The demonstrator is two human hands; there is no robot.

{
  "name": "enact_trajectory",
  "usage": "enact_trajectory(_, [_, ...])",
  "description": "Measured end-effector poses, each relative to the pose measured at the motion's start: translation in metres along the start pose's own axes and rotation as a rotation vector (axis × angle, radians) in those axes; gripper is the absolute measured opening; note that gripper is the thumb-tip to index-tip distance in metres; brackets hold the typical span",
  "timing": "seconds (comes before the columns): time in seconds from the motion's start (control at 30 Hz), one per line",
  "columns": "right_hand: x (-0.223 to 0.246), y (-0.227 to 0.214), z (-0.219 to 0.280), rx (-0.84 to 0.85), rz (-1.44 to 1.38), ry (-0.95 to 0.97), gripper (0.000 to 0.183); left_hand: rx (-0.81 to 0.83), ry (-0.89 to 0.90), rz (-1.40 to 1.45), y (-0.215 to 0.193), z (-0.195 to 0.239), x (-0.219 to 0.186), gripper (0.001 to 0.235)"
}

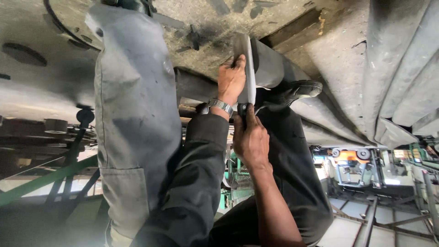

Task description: Cut and trim rubber extrusions to specific lengths using a large knife on a workshop floor.

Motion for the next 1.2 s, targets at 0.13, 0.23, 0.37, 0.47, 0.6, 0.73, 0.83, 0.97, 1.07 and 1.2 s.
enact_trajectory(0.13, [0.000, 0.000, -0.004, -0.049, 0.012, -0.018, 0.056, -0.171, -0.088, -0.466, 0.023, 0.012, -0.084, 0.026])
enact_trajectory(0.23, [0.005, -0.002, -0.007, -0.007, -0.002, -0.010, 0.054, -0.151, -0.057, -0.472, 0.025, 0.011, -0.083, 0.029])
enact_trajectory(0.37, [0.002, -0.003, -0.005, -0.054, 0.031, -0.060, 0.053, -0.197, -0.182, -0.387, 0.031, 0.018, -0.090, 0.030])
enact_trajectory(0.47, [0.005, -0.007, -0.006, -0.019, 0.062, -0.033, 0.051, -0.183, -0.093, -0.363, 0.028, 0.015, -0.076, 0.030])
enact_trajectory(0.6, [0.004, -0.011, -0.008, -0.035, 0.021, -0.072, 0.050, -0.183, -0.153, -0.457, 0.037, 0.015, -0.097, 0.030])
enact_trajectory(0.73, [0.005, -0.011, -0.007, -0.009, -0.003, -0.053, 0.049, -0.131, -0.143, -0.303, 0.027, 0.012, -0.051, 0.032])
enact_trajectory(0.83, [0.004, -0.012, -0.008, -0.023, -0.029, -0.081, 0.048, -0.171, -0.140, -0.276, 0.029, 0.014, -0.064, 0.032])
enact_trajectory(0.97, [0.007, -0.015, -0.009, -0.002, -0.022, -0.052, 0.046, -0.187, -0.227, -0.400, 0.037, 0.019, -0.091, 0.034])
enact_trajectory(1.07, [0.005, -0.014, -0.009, 0.013, -0.042, -0.009, 0.047, -0.151, -0.149, -0.321, 0.033, 0.016, -0.072, 0.034])
enact_trajectory(1.2, [0.003, -0.014, -0.012, 0.018, -0.017, 0.005, 0.049, -0.182, -0.157, -0.465, 0.027, 0.011, -0.057, 0.036])
Point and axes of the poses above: each hand's wrist, its own z-axis away from the middle knuckle, its own y-axis out of the palm, x = y × z, the point moved 7 cm from there along -z, towards the middle knuckle, and after that the axes turned 11 degrees about x, right-handed, at the moved point
